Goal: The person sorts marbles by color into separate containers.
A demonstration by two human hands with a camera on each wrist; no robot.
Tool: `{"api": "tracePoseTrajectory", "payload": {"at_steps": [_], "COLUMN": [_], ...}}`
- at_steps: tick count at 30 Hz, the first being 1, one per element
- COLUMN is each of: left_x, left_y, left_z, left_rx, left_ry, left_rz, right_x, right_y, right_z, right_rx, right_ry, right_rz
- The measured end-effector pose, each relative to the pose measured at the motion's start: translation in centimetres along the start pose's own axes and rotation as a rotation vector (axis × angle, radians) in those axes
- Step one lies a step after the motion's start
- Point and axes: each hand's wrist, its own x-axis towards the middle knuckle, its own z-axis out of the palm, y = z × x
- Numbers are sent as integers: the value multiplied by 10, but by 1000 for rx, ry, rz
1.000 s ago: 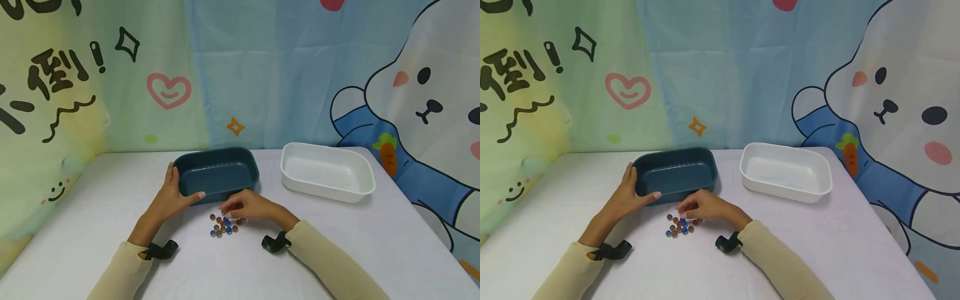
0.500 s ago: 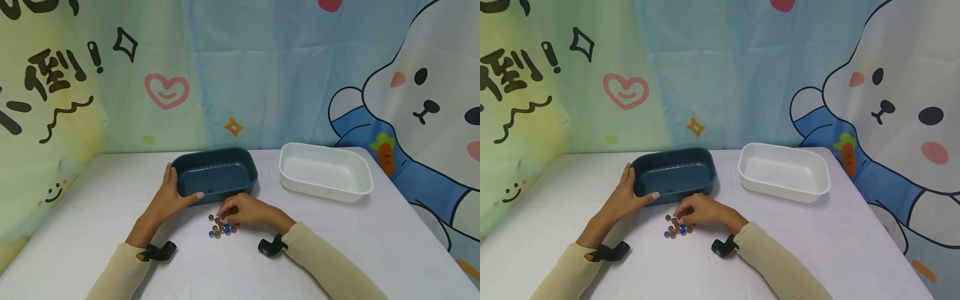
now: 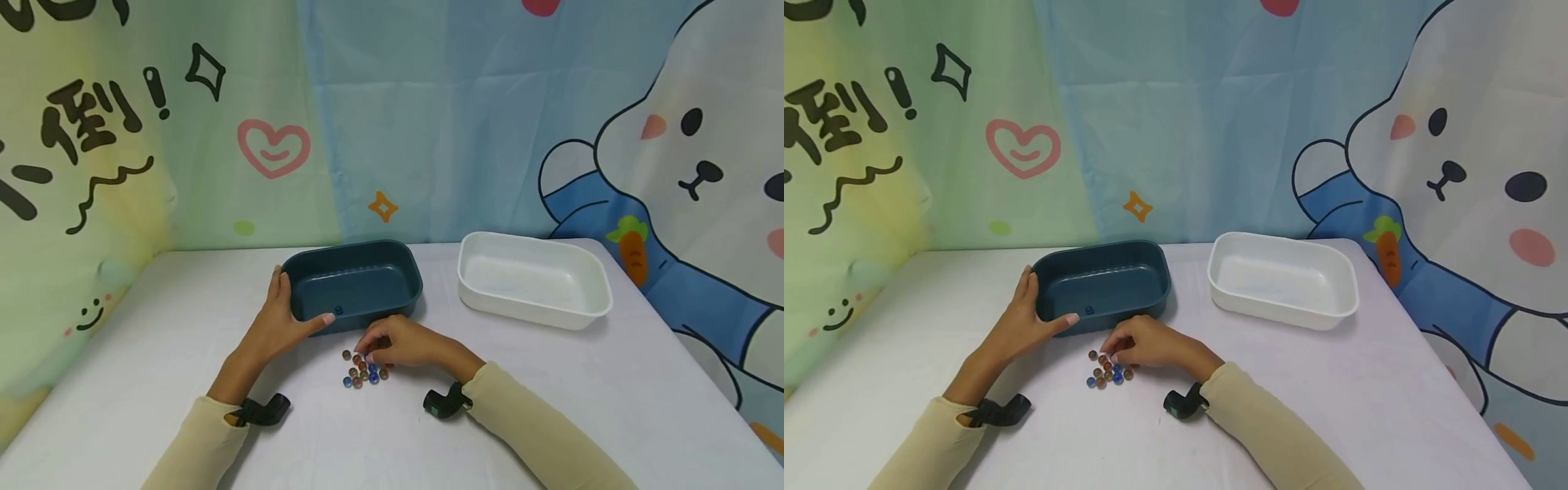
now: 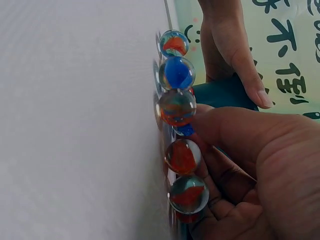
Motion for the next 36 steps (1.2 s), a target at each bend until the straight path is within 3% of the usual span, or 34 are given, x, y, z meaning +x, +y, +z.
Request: {"api": "tracePoseTrajectory", "payload": {"at_steps": [23,36], "left_x": [0,-1], "left_y": [0,0], "left_z": [0,0], "left_rx": [-2,4], "left_ry": [6,7], "left_rz": [4,5], "right_x": [0,-1], "right_y": [-3,-10], "right_z": [-2,-6], "right_rx": [-60,40], "right_ry": [0,-1], "right_rz": [-32,1]}}
